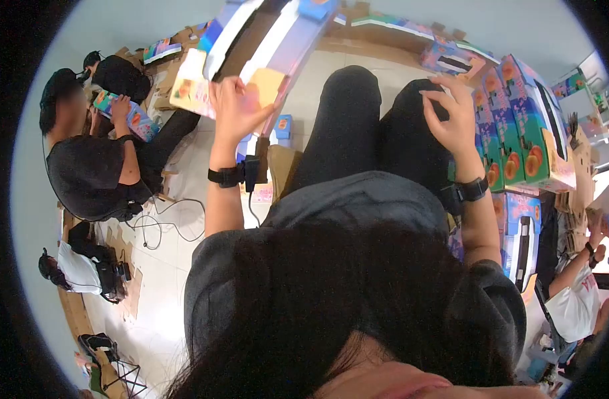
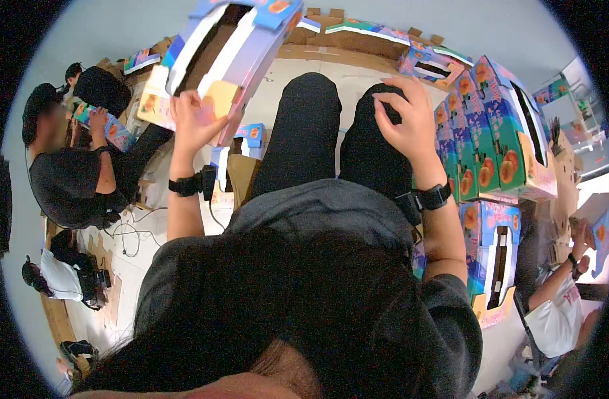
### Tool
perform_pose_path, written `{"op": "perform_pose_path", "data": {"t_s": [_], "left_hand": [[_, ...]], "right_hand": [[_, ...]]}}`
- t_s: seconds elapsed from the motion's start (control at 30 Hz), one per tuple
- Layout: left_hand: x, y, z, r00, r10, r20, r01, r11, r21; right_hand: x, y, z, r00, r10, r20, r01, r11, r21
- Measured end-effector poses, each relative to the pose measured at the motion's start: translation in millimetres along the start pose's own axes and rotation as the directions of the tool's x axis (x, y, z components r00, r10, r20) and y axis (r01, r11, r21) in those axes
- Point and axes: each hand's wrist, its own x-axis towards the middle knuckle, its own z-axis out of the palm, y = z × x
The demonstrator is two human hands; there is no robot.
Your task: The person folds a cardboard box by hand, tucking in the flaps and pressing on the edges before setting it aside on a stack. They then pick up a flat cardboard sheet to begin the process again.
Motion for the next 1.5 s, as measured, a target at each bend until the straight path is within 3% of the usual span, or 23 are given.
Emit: {"op": "perform_pose_path", "data": {"t_s": [0.13,0.23,0.27,0.43,0.5,0.53,0.6,0.93,1.03,1.13,1.23,1.27,1.37,1.5], "left_hand": [[27,47,-23,0.967,0.243,-0.081,-0.248,0.966,-0.07],[29,77,-29,0.957,0.291,-0.014,-0.29,0.95,-0.114],[27,78,-25,0.927,0.375,-0.018,-0.375,0.92,-0.119],[35,114,-26,0.825,0.554,0.11,-0.522,0.823,-0.223],[43,122,-31,0.785,0.585,0.203,-0.552,0.81,-0.201],[46,125,-30,0.784,0.597,0.171,-0.556,0.798,-0.233],[52,126,-31,0.765,0.603,0.227,-0.56,0.796,-0.228],[53,134,-47,0.77,0.562,0.302,-0.569,0.819,-0.071],[42,153,-37,0.874,0.433,0.22,-0.441,0.897,-0.016],[48,176,-21,0.856,0.514,0.053,-0.513,0.858,-0.031],[54,180,10,0.89,0.448,0.091,-0.439,0.893,-0.101],[55,177,31,0.895,0.435,-0.098,-0.446,0.878,-0.174],[57,182,40,0.956,0.295,-0.002,-0.294,0.951,-0.1],[60,180,49,0.96,0.277,-0.047,-0.28,0.956,-0.089]], "right_hand": [[36,-41,-23,0.948,-0.19,-0.256,0.18,0.982,-0.065],[46,-51,-38,0.912,-0.224,-0.344,0.209,0.975,-0.08],[44,-52,-42,0.908,-0.217,-0.359,0.197,0.976,-0.091],[34,-36,-42,0.913,-0.238,-0.332,0.187,0.966,-0.178],[26,-18,-30,0.957,-0.166,-0.239,0.137,0.981,-0.136],[25,-8,-22,0.967,-0.144,-0.209,0.117,0.984,-0.137],[25,8,-10,0.984,-0.118,-0.135,0.093,0.98,-0.175],[51,41,4,0.966,-0.246,-0.081,0.228,0.956,-0.184],[53,32,5,0.972,-0.226,-0.067,0.208,0.957,-0.201],[51,31,12,0.973,-0.214,-0.088,0.191,0.958,-0.213],[50,29,14,0.974,-0.197,-0.114,0.171,0.963,-0.208],[50,30,17,0.973,-0.19,-0.131,0.161,0.966,-0.202],[51,32,18,0.973,-0.177,-0.148,0.154,0.976,-0.151],[51,25,16,0.977,-0.146,-0.155,0.129,0.985,-0.116]]}}
